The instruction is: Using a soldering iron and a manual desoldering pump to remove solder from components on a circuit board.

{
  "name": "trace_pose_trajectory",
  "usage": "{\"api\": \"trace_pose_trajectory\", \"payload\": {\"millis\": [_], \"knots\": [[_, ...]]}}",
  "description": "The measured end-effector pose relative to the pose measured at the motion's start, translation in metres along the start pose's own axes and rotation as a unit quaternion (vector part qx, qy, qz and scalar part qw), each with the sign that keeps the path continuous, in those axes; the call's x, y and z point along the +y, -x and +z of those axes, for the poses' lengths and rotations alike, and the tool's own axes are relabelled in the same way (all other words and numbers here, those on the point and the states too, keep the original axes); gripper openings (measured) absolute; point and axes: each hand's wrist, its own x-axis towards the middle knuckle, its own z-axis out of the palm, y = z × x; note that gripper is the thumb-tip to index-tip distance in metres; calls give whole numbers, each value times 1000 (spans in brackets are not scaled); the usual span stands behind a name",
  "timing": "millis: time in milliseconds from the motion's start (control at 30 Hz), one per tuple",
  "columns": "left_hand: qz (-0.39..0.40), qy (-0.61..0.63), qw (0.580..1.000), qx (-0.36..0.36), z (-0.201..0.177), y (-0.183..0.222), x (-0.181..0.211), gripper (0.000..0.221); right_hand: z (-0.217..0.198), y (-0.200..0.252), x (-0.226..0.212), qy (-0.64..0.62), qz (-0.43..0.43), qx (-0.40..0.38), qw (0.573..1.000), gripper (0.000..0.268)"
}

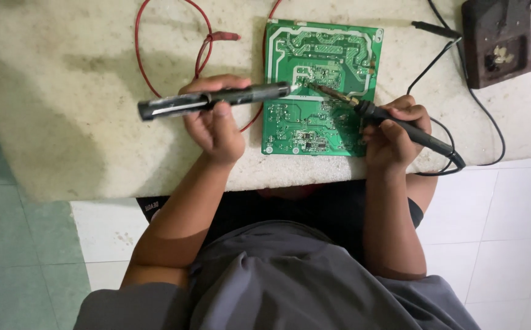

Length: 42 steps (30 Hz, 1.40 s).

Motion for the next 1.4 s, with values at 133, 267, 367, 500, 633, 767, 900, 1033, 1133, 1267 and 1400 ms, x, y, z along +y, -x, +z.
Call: {"api": "trace_pose_trajectory", "payload": {"millis": [133,267,367,500,633,767,900,1033,1133,1267,1400], "knots": [[7,33,999,-18,-2,-19,44,29,2,-3,0,-10,5,6,1000,16],[-150,109,982,23,-20,-23,92,31,9,-3,-2,-19,6,12,1000,15],[-191,102,976,-30,-39,-19,102,56,10,-3,-2,-18,12,19,1000,15],[-183,49,979,-74,-55,-2,87,92,12,-3,-4,-25,15,19,999,15],[-193,47,977,-75,-52,0,90,95,8,-3,-3,-27,13,21,999,15],[-207,29,974,-91,-50,-3,94,91,6,-5,-1,-37,7,5,999,14],[-257,33,957,-130,-47,-9,103,80,4,-5,0,-41,4,-7,999,13],[-318,12,935,-156,-47,-17,106,82,4,-6,1,-48,8,-7,999,14],[-383,32,909,-163,-43,-19,105,81,4,-6,-1,-53,19,-10,998,14],[-409,18,902,-137,-49,-19,95,72,4,-5,-1,-48,27,-5,998,14],[-389,35,913,-116,-55,-13,82,55,3,-4,-3,-43,26,2,999,14]]}}
